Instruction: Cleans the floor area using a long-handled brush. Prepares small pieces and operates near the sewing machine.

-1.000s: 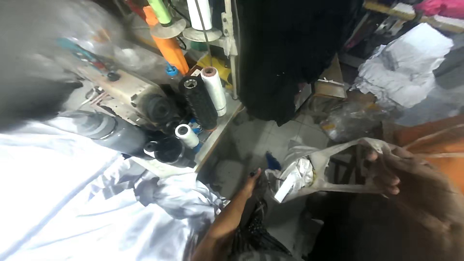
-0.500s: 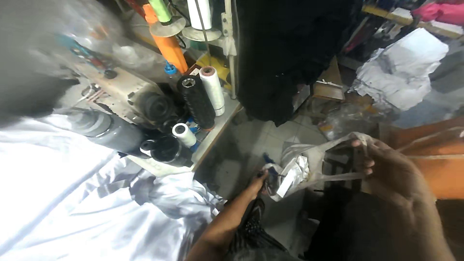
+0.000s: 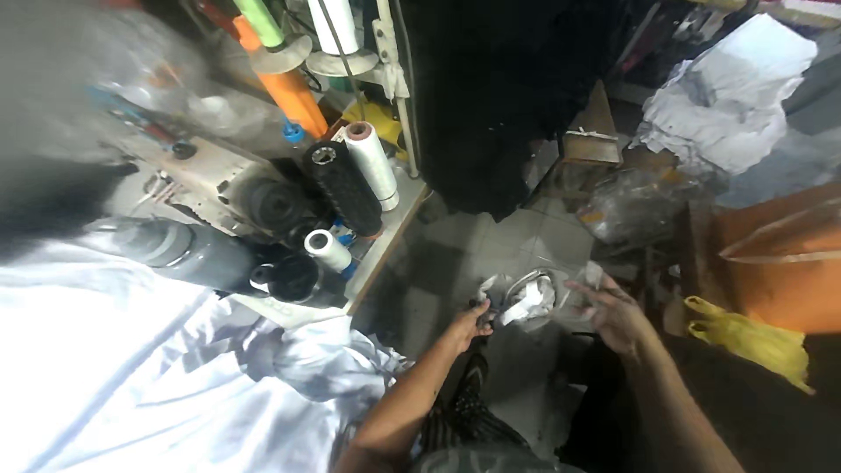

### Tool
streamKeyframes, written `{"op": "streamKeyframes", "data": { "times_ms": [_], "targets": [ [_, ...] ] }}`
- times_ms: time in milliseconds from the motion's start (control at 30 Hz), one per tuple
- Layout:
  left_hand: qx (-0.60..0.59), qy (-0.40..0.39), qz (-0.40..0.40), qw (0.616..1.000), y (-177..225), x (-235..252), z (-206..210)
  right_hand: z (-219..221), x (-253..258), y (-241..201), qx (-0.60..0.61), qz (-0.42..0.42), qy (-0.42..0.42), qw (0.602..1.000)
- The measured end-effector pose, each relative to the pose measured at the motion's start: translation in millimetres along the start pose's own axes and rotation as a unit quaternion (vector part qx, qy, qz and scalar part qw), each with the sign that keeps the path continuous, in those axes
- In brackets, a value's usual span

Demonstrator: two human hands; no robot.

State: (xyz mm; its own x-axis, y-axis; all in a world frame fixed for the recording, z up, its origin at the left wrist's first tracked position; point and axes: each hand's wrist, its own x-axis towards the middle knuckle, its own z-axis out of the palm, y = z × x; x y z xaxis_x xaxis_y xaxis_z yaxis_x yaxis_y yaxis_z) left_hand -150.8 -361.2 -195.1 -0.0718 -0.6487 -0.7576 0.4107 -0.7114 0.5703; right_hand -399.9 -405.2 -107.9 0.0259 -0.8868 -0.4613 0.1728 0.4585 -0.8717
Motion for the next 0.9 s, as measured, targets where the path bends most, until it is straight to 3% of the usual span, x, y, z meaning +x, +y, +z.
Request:
{"op": "streamKeyframes", "data": {
  "times_ms": [267,467,667,900],
  "targets": [
    [0.028,-0.024,-0.002,0.999,10,0,15,41,5,85,-0.067,0.092,-0.074,0.991],
    [0.171,-0.045,0.013,0.984,11,-7,7,85,1,122,-0.016,0.104,-0.082,0.991],
    [0.183,-0.05,0.009,0.982,15,-11,-9,96,2,130,0.015,0.11,-0.064,0.992],
    [0.173,0.015,-0.005,0.985,31,-8,-33,62,-3,110,0.016,0.1,-0.009,0.995]
  ]
}}
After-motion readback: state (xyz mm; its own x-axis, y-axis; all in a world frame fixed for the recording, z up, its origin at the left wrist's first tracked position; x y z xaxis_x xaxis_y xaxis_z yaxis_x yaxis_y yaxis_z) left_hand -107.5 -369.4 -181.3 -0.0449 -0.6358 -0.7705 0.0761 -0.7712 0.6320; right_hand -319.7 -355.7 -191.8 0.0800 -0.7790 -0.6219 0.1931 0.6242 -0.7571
